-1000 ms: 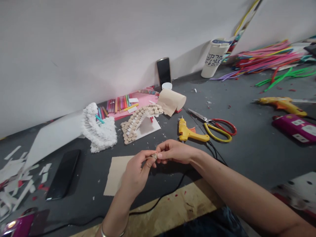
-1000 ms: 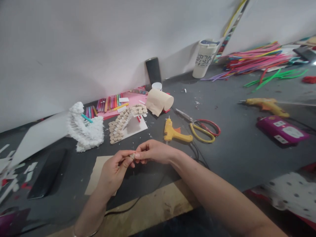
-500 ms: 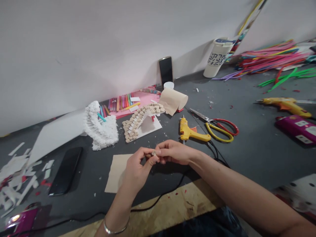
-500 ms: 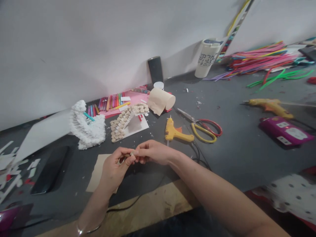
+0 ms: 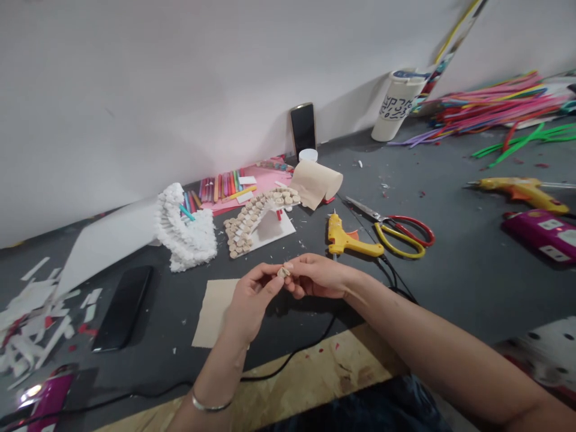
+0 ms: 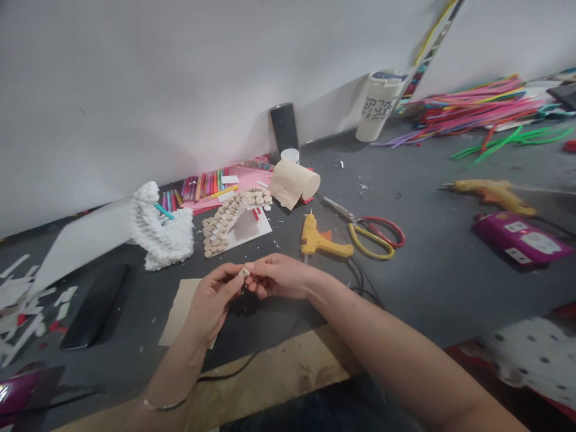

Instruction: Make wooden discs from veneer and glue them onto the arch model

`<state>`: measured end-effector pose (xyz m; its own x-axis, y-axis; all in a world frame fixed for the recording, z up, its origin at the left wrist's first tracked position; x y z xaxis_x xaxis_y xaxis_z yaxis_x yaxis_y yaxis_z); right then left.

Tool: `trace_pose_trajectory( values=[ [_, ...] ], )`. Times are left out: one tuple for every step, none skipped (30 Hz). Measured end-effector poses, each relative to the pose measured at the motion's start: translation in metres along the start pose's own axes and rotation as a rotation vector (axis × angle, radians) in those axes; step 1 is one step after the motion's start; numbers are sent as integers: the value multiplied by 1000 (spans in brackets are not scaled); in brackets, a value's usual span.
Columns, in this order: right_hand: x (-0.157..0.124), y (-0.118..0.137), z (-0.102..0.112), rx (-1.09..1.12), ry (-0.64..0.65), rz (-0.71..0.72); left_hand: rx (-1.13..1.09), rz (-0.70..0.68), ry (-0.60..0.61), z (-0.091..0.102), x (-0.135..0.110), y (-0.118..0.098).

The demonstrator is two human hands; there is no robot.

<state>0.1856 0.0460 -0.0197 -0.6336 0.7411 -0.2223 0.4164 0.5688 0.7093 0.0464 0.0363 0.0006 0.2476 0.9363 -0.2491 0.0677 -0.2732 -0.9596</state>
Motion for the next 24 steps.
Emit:
trace_pose_trajectory(
  values=[
    [1, 0, 0, -30, -12, 12, -54, 27, -18, -1, 0, 1],
    [1, -1, 1, -65, -23, 24, -102, 56, -27, -2, 0, 2],
    [2, -1, 1, -105, -41, 45, -144, 84, -27, -4, 0, 2],
    [3, 0, 1, -149, -73, 78, -182, 114, -20, -6, 0, 3],
    [4, 1, 2, -196, -118, 126, -220, 145, -8, -7, 1, 3],
    [4, 3, 3, -241, -169, 188, -262, 173, 5, -9, 1, 3],
    [4, 5, 4, -278, -217, 257, -308, 203, 15, -10, 1, 4],
    [4, 7, 5, -302, -248, 320, -358, 233, 20, -10, 2, 4],
    [3, 9, 4, -314, -258, 367, -410, 262, 19, -11, 2, 5],
    [3, 10, 4, -317, -251, 397, -459, 288, 12, -11, 3, 6],
    [3, 10, 3, -316, -234, 411, -503, 310, 4, -11, 3, 7],
    [3, 10, 3, -319, -220, 413, -536, 330, -4, -10, 3, 8],
    [3, 10, 3, -329, -212, 408, -561, 345, -10, -10, 4, 9],
    [3, 10, 3, -342, -211, 402, -576, 356, -11, -10, 4, 9],
    [3, 9, 4, -355, -216, 396, -584, 366, -7, -10, 4, 9],
    [3, 9, 4, -366, -223, 393, -586, 372, -4, -10, 4, 10],
    [4, 9, 5, -374, -231, 392, -583, 376, 3, -10, 4, 10],
    [4, 8, 5, -380, -237, 397, -576, 374, 8, -11, 4, 10],
    [3, 9, 5, -389, -238, 405, -562, 364, 14, -11, 4, 10],
    [3, 9, 4, -404, -237, 416, -536, 348, 18, -11, 4, 9],
    [3, 9, 4, -424, -236, 427, -500, 328, 17, -11, 4, 9],
    [3, 9, 4, -446, -235, 436, -456, 305, 8, -11, 3, 8],
    [2, 10, 4, -467, -235, 443, -406, 281, -7, -10, 3, 8],
    [2, 10, 5, -481, -239, 449, -352, 253, -30, -10, 3, 7]
  ],
)
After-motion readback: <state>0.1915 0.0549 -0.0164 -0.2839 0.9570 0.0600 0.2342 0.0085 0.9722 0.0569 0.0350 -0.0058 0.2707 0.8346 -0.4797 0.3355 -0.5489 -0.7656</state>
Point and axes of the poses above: each hand's wrist, its own x-axis towards the middle knuckle, its own z-axis out of the back of the hand, y = z × x, the point moved 4 cm from there along x, towards the middle knuckle, and after that the axes turned 6 degrees about z, right-handed, at the moved point
